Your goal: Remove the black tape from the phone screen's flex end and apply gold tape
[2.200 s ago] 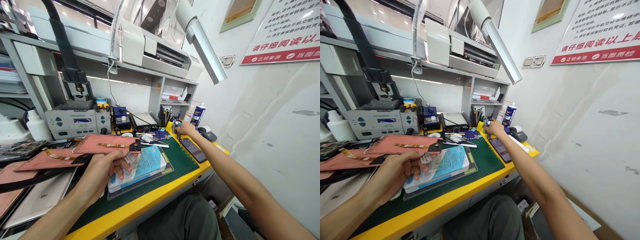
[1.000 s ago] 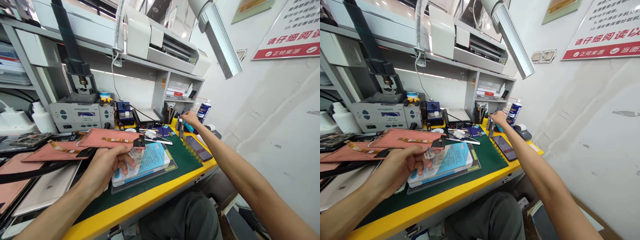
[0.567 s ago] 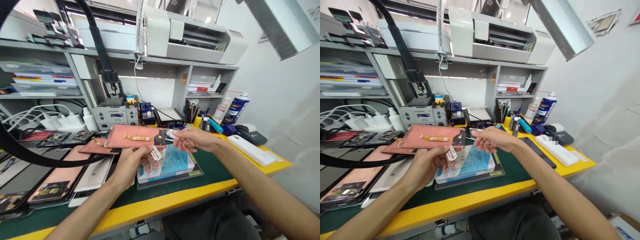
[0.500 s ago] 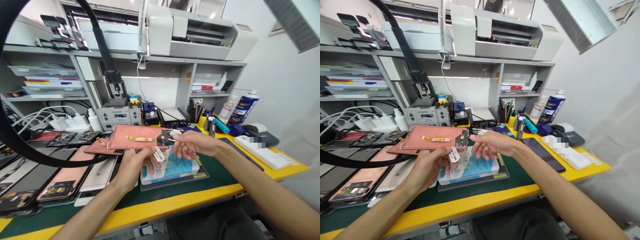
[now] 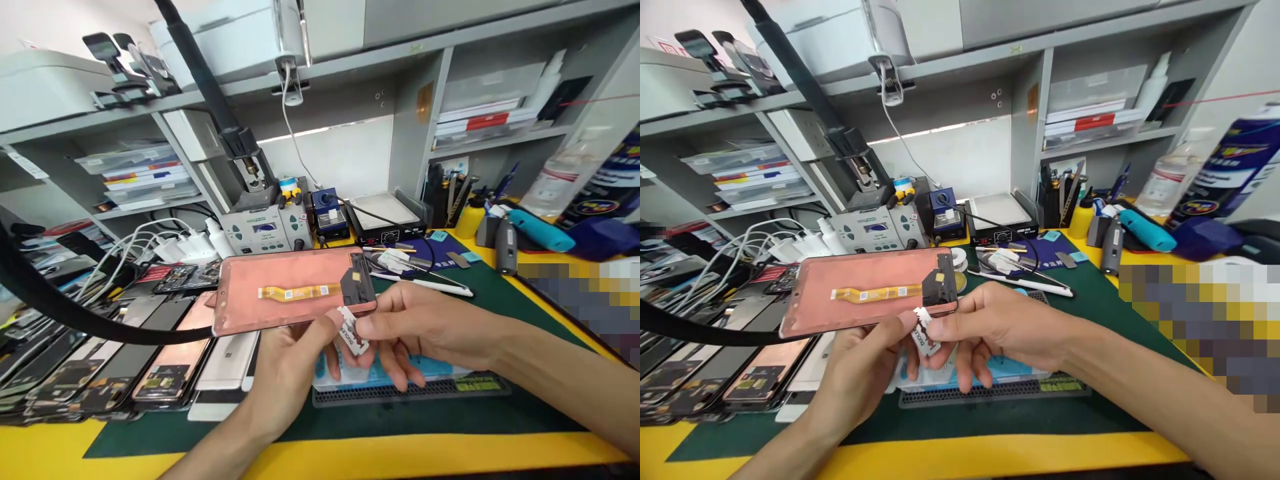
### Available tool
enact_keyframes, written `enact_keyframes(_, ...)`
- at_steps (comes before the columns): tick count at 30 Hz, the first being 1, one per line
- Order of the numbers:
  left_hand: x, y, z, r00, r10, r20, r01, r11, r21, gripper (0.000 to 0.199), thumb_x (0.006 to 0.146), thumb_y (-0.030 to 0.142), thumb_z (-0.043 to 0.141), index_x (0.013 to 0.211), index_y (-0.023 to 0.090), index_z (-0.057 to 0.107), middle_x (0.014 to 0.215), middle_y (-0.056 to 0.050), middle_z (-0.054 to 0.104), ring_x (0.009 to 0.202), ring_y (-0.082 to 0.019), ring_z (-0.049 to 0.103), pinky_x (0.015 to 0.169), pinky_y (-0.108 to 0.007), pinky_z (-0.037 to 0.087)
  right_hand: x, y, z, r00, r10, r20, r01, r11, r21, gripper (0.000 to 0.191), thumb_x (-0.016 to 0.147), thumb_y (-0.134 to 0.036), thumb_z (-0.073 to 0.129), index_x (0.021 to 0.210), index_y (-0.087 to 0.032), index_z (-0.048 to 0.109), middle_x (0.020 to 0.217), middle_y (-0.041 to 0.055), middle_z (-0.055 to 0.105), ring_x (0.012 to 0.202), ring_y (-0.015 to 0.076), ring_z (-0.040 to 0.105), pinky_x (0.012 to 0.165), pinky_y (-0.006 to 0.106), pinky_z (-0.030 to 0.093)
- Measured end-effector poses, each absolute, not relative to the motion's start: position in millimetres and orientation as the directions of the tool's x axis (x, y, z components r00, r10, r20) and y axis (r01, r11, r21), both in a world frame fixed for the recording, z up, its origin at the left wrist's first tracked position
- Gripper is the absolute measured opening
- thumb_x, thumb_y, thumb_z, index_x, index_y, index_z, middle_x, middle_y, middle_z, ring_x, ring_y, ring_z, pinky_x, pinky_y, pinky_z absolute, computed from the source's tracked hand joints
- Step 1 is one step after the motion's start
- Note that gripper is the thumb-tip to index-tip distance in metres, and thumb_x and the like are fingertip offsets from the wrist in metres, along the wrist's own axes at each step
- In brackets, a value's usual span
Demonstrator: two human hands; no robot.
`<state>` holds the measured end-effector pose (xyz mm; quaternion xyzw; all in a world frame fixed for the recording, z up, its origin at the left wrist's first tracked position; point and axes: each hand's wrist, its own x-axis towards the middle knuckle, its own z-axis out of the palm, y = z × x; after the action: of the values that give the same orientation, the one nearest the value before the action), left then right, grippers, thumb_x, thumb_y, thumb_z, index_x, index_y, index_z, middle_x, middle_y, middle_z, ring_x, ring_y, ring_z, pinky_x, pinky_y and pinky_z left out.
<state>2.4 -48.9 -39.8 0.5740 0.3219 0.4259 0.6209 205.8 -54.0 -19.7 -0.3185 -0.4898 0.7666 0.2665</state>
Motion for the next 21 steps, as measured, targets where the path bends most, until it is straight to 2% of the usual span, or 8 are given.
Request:
enact_keyframes(5, 3, -55, -38, 0.473, 0.880, 0.048, -0.131, 0.017, 0.991, 0.029, 0.096, 0.036, 0.061, 0.083, 0.014, 0.077, 0.069, -0.004, 0.068, 0.059, -0.013, 0.058, 0.050, -0.022, 0.051, 206, -66, -21, -0.604, 0.766, -0.221, -0.146, -0.379, -0.914, 0.038, 0.087, -0.045, 0.075, 0.080, -0.008, 0.073, 0.067, 0.0053, 0.070, 0.048, 0.0088, 0.064, 0.042, 0.014, 0.049)
enact_keyframes(12, 6, -60, -33, 0.501, 0.865, -0.037, -0.105, 0.103, 0.989, 0.037, 0.098, 0.038, 0.057, 0.074, 0.014, 0.074, 0.069, -0.006, 0.071, 0.061, -0.016, 0.064, 0.053, -0.025, 0.052, 202, -71, -25, -0.539, 0.815, -0.213, -0.202, -0.371, -0.907, 0.037, 0.084, -0.044, 0.077, 0.075, -0.009, 0.072, 0.058, 0.0051, 0.069, 0.045, 0.0087, 0.060, 0.042, 0.015, 0.050)
enact_keyframes(16, 8, -60, -35, 0.461, 0.885, -0.067, -0.092, 0.123, 0.988, 0.048, 0.100, 0.043, 0.050, 0.074, 0.012, 0.076, 0.069, -0.010, 0.072, 0.058, -0.017, 0.063, 0.054, -0.027, 0.051, 202, -71, -26, -0.497, 0.839, -0.222, -0.227, -0.373, -0.900, 0.039, 0.084, -0.045, 0.077, 0.068, -0.010, 0.069, 0.056, 0.0052, 0.069, 0.041, 0.0079, 0.058, 0.041, 0.015, 0.050)
enact_keyframes(21, 10, -60, -38, 0.432, 0.897, -0.097, -0.103, 0.156, 0.982, 0.049, 0.097, 0.047, 0.053, 0.070, 0.013, 0.076, 0.062, -0.009, 0.069, 0.056, -0.018, 0.062, 0.052, -0.027, 0.050, 200, -73, -28, -0.435, 0.869, -0.237, -0.191, -0.346, -0.919, 0.039, 0.087, -0.044, 0.073, 0.066, -0.012, 0.068, 0.053, 0.0066, 0.068, 0.040, 0.0088, 0.058, 0.042, 0.016, 0.050)
